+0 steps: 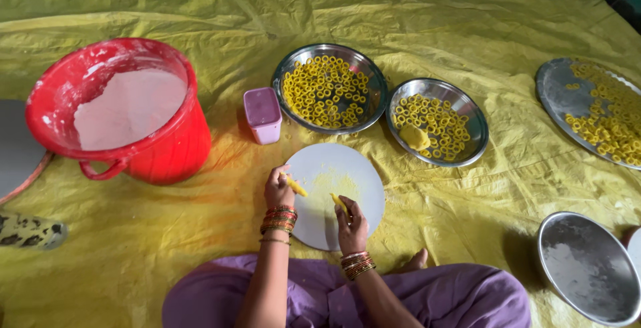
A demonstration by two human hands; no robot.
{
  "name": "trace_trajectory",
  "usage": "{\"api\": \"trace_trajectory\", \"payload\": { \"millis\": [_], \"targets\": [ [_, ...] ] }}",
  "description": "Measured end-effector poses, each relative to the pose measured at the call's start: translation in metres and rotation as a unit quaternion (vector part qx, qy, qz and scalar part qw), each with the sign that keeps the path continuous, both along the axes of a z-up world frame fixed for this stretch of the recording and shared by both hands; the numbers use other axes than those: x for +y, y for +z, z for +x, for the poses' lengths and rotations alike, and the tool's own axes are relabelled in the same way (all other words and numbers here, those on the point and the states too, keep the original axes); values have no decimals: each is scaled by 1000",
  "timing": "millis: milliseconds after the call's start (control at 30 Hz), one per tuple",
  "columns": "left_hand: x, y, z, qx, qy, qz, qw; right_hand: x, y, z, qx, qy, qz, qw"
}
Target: The person sits on a yellow tarp and shapes yellow dough into small rings by hand. They roll small pieces of dough into thin strips, then join the ends to form rings, placing the finished pieces into nearby metal bowls.
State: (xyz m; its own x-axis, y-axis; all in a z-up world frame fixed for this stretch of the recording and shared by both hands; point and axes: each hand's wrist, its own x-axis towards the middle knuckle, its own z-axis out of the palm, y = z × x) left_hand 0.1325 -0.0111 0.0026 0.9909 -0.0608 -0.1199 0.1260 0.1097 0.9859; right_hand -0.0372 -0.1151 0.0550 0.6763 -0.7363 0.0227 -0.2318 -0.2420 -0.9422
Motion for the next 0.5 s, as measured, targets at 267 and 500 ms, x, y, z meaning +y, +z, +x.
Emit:
{"api": "trace_trajectory", "payload": {
  "millis": [267,500],
  "targets": [
    [-94,-31,56,-104,104,200,969,-7,18,7,-20,-52,-80,995],
    [-54,4,38,-214,-11,496,841,-6,10,8,-12,-27,-158,987]
  ]
}}
